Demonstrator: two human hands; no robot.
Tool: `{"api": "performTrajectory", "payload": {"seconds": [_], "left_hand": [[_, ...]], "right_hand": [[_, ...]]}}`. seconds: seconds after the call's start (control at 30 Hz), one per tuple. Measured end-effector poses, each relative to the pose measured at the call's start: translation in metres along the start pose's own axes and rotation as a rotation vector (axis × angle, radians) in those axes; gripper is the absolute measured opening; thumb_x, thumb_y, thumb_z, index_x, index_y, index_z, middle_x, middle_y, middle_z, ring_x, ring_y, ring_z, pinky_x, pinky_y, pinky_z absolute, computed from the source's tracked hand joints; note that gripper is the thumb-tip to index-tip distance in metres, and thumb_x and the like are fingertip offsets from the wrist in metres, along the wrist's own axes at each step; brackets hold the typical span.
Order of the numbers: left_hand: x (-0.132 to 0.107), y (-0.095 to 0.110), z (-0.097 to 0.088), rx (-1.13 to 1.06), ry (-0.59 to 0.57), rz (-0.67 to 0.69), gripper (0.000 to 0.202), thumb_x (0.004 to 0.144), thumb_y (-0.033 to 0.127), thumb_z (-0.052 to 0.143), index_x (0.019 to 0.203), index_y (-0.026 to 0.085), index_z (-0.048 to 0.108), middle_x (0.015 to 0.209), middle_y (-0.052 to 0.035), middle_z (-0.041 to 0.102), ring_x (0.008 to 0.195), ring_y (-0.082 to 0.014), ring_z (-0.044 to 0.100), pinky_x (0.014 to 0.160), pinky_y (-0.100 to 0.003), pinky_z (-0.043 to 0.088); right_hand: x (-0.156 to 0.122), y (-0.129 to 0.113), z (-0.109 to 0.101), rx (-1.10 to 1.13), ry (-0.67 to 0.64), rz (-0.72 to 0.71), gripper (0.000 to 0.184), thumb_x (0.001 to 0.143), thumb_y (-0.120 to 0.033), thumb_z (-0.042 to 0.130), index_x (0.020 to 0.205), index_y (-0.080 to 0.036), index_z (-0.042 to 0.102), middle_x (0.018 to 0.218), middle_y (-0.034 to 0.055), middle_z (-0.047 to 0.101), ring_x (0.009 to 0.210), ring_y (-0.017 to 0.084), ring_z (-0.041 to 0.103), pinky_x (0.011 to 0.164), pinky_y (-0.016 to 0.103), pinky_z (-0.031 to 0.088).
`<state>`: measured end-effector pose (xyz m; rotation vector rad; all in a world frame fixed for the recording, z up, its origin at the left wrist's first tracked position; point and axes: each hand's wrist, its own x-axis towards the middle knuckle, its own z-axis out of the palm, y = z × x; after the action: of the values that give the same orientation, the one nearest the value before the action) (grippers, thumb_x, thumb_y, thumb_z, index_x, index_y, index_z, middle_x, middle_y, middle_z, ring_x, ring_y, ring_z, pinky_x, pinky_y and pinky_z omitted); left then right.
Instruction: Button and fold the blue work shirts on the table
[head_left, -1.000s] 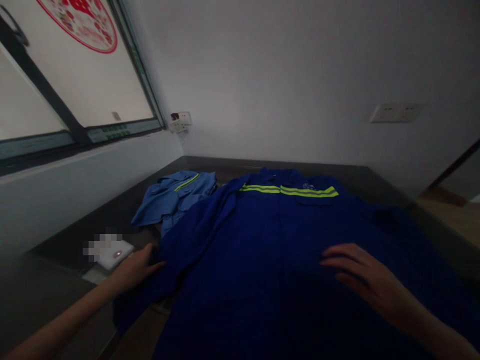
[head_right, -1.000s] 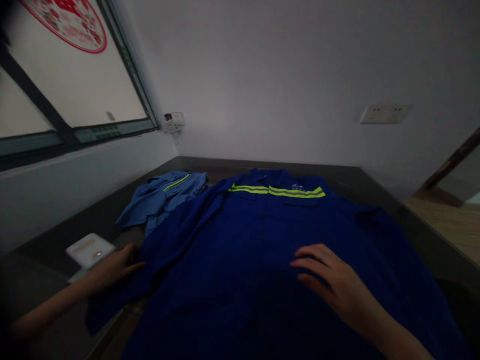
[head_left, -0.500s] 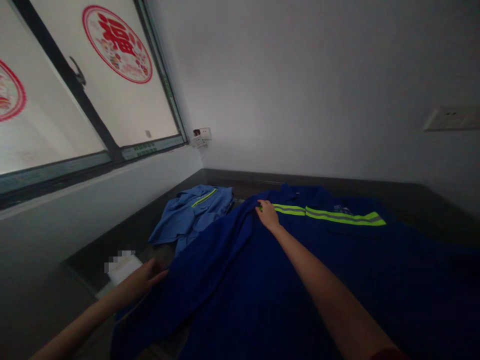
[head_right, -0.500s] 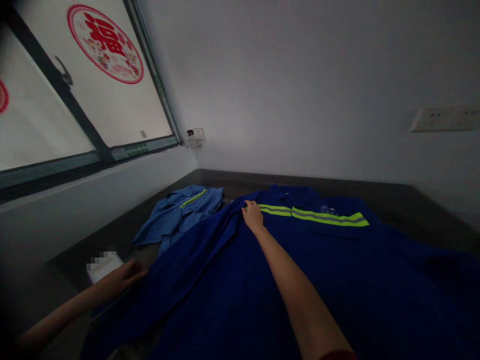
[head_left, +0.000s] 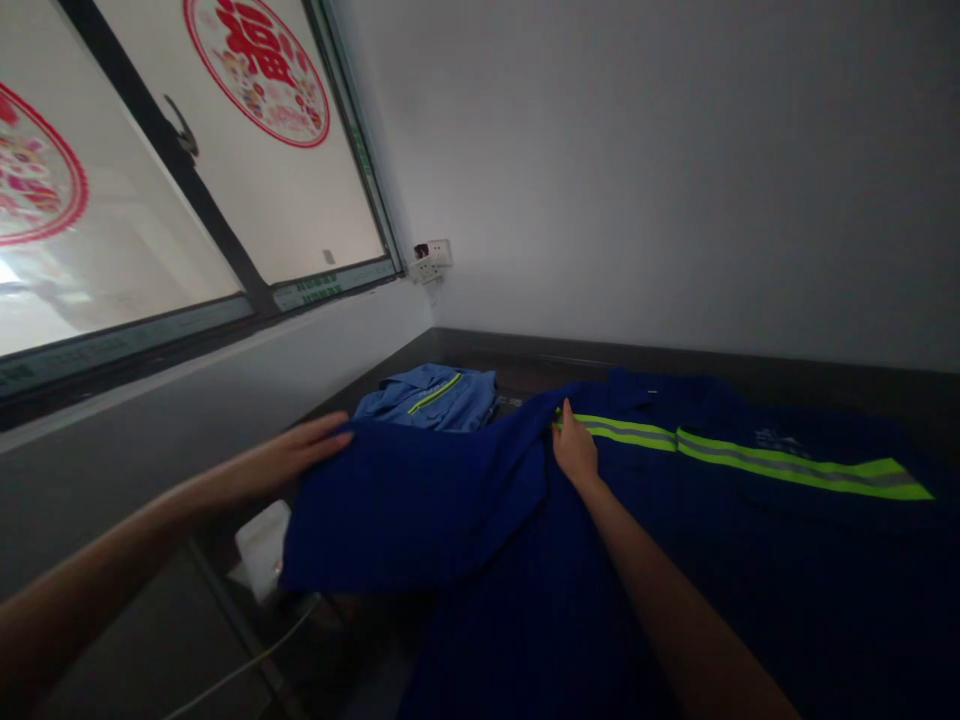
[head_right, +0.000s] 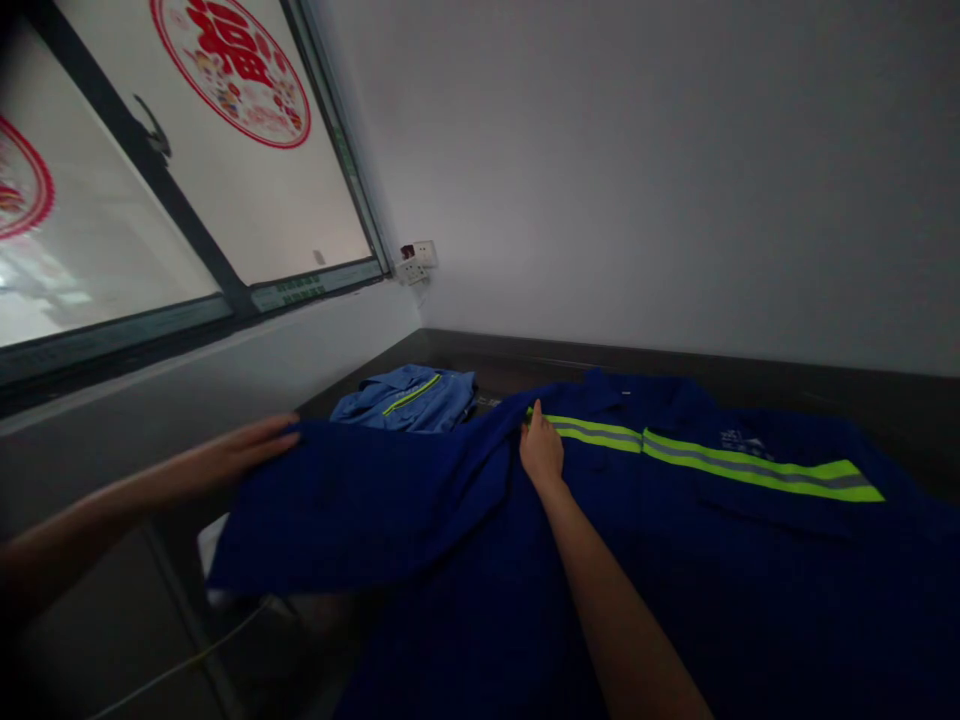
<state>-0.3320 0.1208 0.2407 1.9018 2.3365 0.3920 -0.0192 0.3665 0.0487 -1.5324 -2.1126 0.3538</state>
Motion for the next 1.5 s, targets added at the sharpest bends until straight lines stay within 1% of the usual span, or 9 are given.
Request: {"api": "performTrajectory", "payload": {"seconds": [0.07, 0.13, 0.27, 0.47, 0.77, 1.07, 1.2, 1.33, 1.5], "left_hand": [[0.047, -0.006, -0.045, 0.071, -0.085, 0.054, 0.063, 0.089, 0.059, 0.031, 0.110, 0.006, 0.060, 0.097, -0.0040, 0.070, 0.086, -0.0176, 0.066, 0.079, -0.025, 0.052], [0.097, -0.019, -0.079, 0.259, 0.039, 0.107, 0.071, 0.091, 0.056, 0.023, 0.111, -0.004, 0.056, 0.101, -0.0032, 0.065, 0.098, -0.0212, 0.062, 0.091, -0.032, 0.045], [0.170, -0.054, -0.091, 0.498, 0.291, -0.090, 0.060, 0.087, 0.050, 0.032, 0.101, -0.001, 0.061, 0.117, -0.0075, 0.062, 0.117, -0.0281, 0.052, 0.099, -0.043, 0.034], [0.189, -0.046, 0.009, 0.489, 0.362, -0.102, 0.025, 0.083, 0.016, 0.054, 0.103, 0.004, 0.063, 0.115, -0.0167, 0.063, 0.122, -0.0386, 0.047, 0.099, -0.070, 0.024], [0.140, 0.126, 0.194, 0.176, 0.096, 0.499, 0.039, 0.095, 0.041, 0.037, 0.132, 0.034, 0.047, 0.143, 0.0003, 0.046, 0.134, -0.0193, 0.037, 0.114, -0.048, 0.022], [0.151, 0.113, 0.251, 0.201, -0.006, 0.321, 0.055, 0.093, 0.053, 0.028, 0.144, 0.032, 0.032, 0.152, -0.0038, 0.030, 0.141, -0.0260, 0.025, 0.112, -0.048, 0.021], [0.155, 0.110, 0.255, 0.228, -0.003, 0.331, 0.056, 0.093, 0.052, 0.028, 0.145, 0.032, 0.030, 0.152, -0.0046, 0.030, 0.140, -0.0266, 0.026, 0.112, -0.048, 0.022], [0.157, 0.107, 0.261, 0.233, 0.018, 0.367, 0.056, 0.093, 0.050, 0.029, 0.145, 0.029, 0.032, 0.151, -0.0075, 0.034, 0.139, -0.0281, 0.030, 0.110, -0.050, 0.024], [0.154, 0.108, 0.256, 0.184, 0.172, 0.471, 0.054, 0.092, 0.045, 0.030, 0.141, 0.024, 0.039, 0.146, -0.0118, 0.040, 0.133, -0.0292, 0.038, 0.109, -0.055, 0.025]], "right_hand": [[0.001, 0.000, 0.002, -0.033, -0.001, -0.018, 0.058, 0.094, -0.026, 0.034, 0.146, -0.004, 0.022, 0.123, 0.0210, 0.058, 0.111, 0.029, 0.055, 0.091, 0.037, 0.040], [0.001, 0.000, 0.006, -0.074, -0.007, -0.065, 0.053, 0.094, -0.028, 0.037, 0.142, -0.005, 0.033, 0.133, 0.0199, 0.052, 0.121, 0.029, 0.048, 0.099, 0.039, 0.036], [0.000, 0.001, 0.013, -0.156, -0.019, -0.117, 0.047, 0.096, -0.035, 0.033, 0.136, -0.013, 0.046, 0.145, 0.0154, 0.041, 0.134, 0.030, 0.034, 0.108, 0.048, 0.023], [0.001, -0.002, 0.018, -0.179, -0.045, -0.071, 0.054, 0.096, -0.048, 0.029, 0.143, -0.022, 0.039, 0.150, 0.0103, 0.033, 0.139, 0.031, 0.024, 0.111, 0.051, 0.012], [0.001, -0.006, 0.017, -0.168, -0.076, -0.026, 0.055, 0.095, -0.048, 0.030, 0.144, -0.024, 0.037, 0.152, 0.0078, 0.029, 0.141, 0.028, 0.018, 0.112, 0.049, 0.006], [-0.010, -0.006, 0.000, 0.018, 0.028, -0.060, 0.045, 0.094, -0.016, 0.032, 0.137, -0.013, 0.044, 0.143, 0.0125, 0.043, 0.136, 0.022, 0.032, 0.112, 0.043, 0.018], [-0.033, 0.000, -0.041, 0.043, 0.053, -0.172, 0.040, 0.091, -0.014, 0.041, 0.130, -0.016, 0.052, 0.136, 0.0065, 0.052, 0.131, 0.014, 0.038, 0.110, 0.028, 0.025], [-0.068, 0.055, -0.127, 0.073, 0.128, -0.338, 0.040, 0.084, -0.014, 0.053, 0.124, -0.017, 0.055, 0.125, 0.0079, 0.059, 0.119, 0.018, 0.048, 0.103, 0.031, 0.035], [-0.139, 0.196, -0.278, -0.208, 0.091, 0.189, 0.044, 0.080, -0.015, 0.060, 0.123, -0.019, 0.055, 0.112, 0.0074, 0.063, 0.102, 0.019, 0.057, 0.093, 0.032, 0.042]]}}
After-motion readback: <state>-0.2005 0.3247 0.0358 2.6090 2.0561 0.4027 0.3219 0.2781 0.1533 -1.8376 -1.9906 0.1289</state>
